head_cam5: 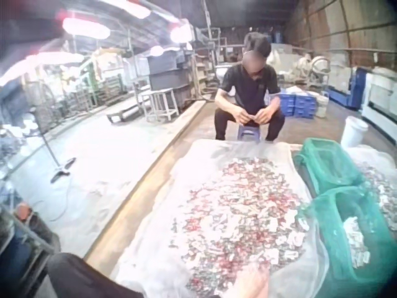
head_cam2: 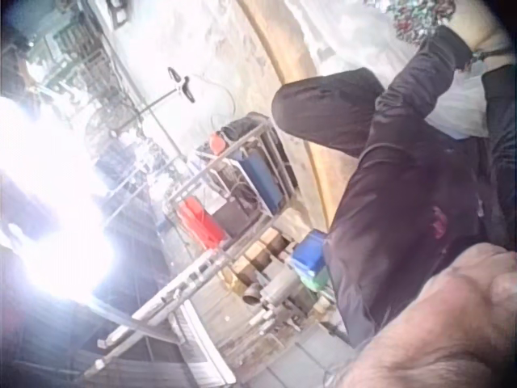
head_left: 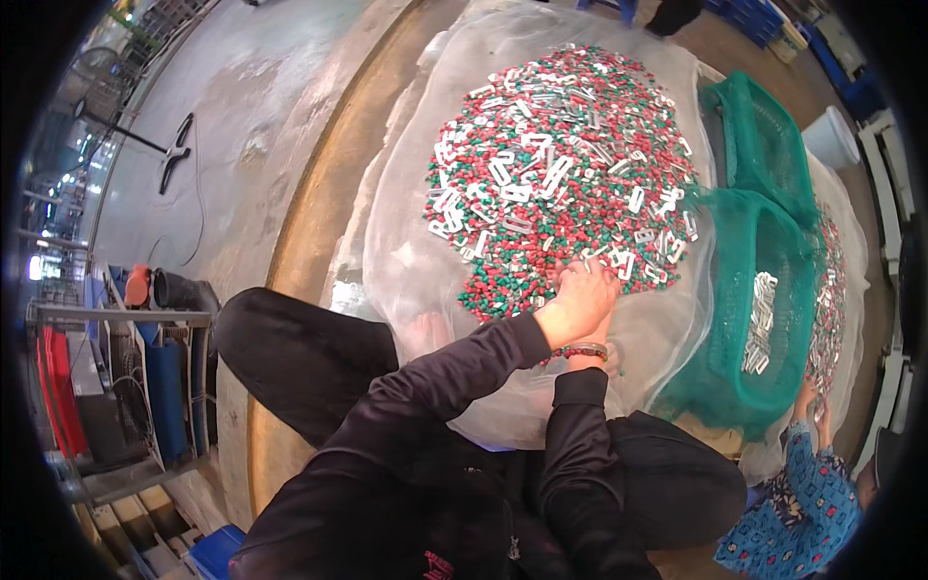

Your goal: The person sorts small white and green plastic components from a large pile on the floor into nearby green baskets by hand.

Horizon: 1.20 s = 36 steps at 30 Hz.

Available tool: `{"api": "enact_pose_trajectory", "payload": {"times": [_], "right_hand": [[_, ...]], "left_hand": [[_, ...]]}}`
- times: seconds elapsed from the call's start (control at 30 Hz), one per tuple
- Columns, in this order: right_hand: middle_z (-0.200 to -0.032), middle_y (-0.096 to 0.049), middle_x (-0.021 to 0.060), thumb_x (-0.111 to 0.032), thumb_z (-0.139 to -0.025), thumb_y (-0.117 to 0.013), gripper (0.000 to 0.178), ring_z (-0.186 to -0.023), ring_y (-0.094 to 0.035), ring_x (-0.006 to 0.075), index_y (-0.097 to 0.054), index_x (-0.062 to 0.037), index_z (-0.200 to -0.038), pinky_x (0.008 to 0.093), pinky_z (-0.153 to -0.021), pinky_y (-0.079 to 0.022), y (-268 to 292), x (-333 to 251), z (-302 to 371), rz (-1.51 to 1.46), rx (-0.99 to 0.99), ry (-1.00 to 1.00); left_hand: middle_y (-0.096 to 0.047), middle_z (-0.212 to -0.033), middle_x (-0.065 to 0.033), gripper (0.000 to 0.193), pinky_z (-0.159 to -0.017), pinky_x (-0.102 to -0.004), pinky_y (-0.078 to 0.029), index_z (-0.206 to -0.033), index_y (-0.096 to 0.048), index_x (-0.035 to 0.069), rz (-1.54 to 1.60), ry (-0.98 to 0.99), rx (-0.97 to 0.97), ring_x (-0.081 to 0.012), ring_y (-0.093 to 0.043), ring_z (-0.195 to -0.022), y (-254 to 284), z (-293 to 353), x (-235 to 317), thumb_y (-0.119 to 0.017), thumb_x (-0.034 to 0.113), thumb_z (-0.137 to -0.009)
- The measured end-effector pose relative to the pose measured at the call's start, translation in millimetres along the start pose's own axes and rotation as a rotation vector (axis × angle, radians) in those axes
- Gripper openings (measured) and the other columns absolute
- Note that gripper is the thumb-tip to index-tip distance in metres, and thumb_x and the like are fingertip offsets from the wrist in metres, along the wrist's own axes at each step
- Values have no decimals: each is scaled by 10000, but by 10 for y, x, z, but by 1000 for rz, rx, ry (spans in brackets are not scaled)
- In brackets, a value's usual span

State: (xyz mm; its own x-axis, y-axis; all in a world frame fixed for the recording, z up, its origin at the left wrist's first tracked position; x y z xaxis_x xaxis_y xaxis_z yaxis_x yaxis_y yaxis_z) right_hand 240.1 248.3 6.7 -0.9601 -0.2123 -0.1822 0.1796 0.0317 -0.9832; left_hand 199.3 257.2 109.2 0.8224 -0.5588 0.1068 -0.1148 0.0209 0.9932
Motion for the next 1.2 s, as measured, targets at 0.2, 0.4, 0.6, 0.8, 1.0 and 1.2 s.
{"api": "enact_pose_trajectory", "payload": {"times": [0.2,0.4,0.6,0.8,1.0,1.2], "right_hand": [[-906,-594,78,-300,-844,-498,283,-801,-556,262,-540,-74,-1008,318,-549,-497,294,-948,125,-208,287,273],[-1298,-248,233,-382,-798,-539,747,-1200,-229,432,-154,22,-1295,599,-990,-198,-781,-2958,794,-293,18,934],[-1007,-508,157,-189,-815,-512,423,-959,-506,291,-401,45,-1148,461,-862,-425,-343,-2386,433,-149,574,1061],[-803,-589,49,-191,-858,-491,281,-720,-558,125,-528,-31,-1087,285,-627,-458,-508,-1027,-377,983,622,562],[-1214,-419,166,-198,-749,-585,542,-1136,-369,313,-400,-136,-1254,392,-921,-351,-335,-61,-1377,2164,251,99],[-1374,-168,71,-176,-594,-740,759,-1258,-53,435,-378,-315,-1247,702,-825,-279,-207,392,-1521,2670,94,-276]], "left_hand": [[-575,-902,-133,297,-699,-385,-437,-944,-566,22,877,103,212,-301,-547,-807,48,-182,-848,-615,149,-680],[-597,-845,-148,222,-718,-375,-437,-918,-585,17,512,265,-69,-320,-561,-814,-788,-187,-1709,-577,89,-709],[-531,-936,-76,266,-784,-384,-380,-972,-525,61,13,8,171,-272,-477,-901,-1090,-98,-1743,-571,78,-711],[-566,-790,-201,228,-666,-425,-422,-980,-543,-6,653,239,-58,-369,-540,-775,-883,-106,-1668,-502,140,-810],[-610,-631,-138,236,-546,-353,-467,-853,-516,-56,1130,950,310,-233,-614,-603,-808,551,-2246,-484,158,-758],[-599,-864,-160,313,-575,-308,-507,-905,-523,-57,1400,1111,243,-238,-599,-806,-1387,931,-2270,-611,124,-665]]}}
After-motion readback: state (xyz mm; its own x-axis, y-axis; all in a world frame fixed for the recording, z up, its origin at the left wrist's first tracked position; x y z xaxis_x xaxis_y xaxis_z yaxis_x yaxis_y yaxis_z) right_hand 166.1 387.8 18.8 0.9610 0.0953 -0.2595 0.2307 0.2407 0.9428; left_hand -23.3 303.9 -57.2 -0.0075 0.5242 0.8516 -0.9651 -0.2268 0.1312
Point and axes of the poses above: each hand's wrist, its own z-axis away from the middle knuckle, its own y-axis out of the back of the hand, x = y × z, the point moved 3 cm from there along -z, towards the middle knuckle
